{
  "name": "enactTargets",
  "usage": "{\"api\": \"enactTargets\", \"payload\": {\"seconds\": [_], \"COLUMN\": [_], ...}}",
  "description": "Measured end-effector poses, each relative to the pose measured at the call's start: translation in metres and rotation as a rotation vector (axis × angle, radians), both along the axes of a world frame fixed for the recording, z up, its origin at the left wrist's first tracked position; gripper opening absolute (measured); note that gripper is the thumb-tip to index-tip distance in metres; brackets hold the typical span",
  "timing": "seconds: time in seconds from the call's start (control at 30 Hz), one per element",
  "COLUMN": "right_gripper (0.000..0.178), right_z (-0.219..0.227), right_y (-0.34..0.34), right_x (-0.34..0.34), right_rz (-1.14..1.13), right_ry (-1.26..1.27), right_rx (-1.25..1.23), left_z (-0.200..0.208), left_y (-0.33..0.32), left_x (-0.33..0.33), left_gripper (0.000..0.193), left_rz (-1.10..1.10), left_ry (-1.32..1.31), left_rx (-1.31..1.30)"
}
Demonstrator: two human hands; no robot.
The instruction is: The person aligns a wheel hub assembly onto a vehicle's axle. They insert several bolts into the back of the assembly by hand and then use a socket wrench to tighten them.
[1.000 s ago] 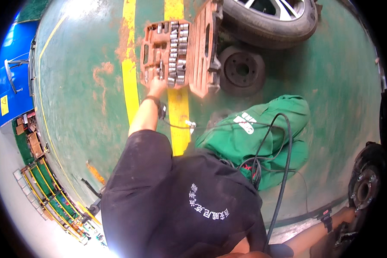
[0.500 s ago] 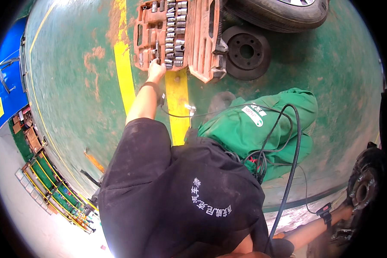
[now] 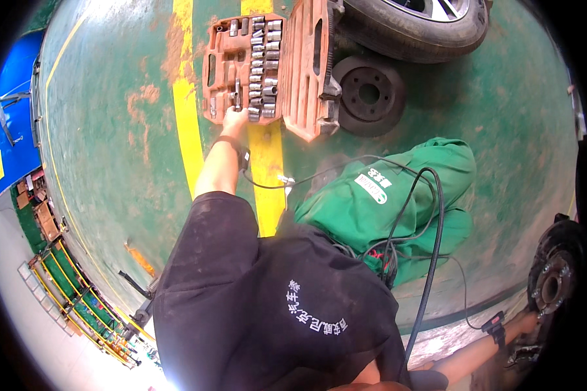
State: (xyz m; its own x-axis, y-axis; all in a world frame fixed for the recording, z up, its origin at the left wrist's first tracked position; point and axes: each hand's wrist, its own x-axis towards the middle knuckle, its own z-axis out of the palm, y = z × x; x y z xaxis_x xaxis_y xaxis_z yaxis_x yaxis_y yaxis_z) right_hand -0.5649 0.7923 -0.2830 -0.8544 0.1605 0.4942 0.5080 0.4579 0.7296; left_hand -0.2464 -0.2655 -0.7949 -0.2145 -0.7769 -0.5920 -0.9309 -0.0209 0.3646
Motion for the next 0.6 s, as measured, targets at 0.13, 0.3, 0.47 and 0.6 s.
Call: {"api": "enactTargets", "payload": {"seconds": [0.13,0.3,0.47,0.6], "right_gripper": [0.039,0.041,0.042,0.035], "right_z": [-0.004,-0.001,-0.019,-0.025], "right_y": [0.004,0.025,0.044,0.01], "right_x": [-0.001,0.026,0.029,0.04], "right_rz": [-0.028,-0.123,-0.4,-0.029], "right_ry": [-0.019,-0.043,-0.296,0.286], "right_rx": [-0.018,-0.057,0.022,-0.459], "left_z": [-0.016,0.044,0.002,0.014], "left_y": [-0.008,0.024,-0.003,0.001], "left_x": [-0.003,-0.043,-0.023,-0.034], "left_gripper": [0.076,0.078,0.064,0.06], "left_rz": [0.048,0.137,-0.038,0.001], "left_ry": [-0.024,0.338,0.429,0.589], "left_rx": [0.095,0.092,0.026,0.176]}}
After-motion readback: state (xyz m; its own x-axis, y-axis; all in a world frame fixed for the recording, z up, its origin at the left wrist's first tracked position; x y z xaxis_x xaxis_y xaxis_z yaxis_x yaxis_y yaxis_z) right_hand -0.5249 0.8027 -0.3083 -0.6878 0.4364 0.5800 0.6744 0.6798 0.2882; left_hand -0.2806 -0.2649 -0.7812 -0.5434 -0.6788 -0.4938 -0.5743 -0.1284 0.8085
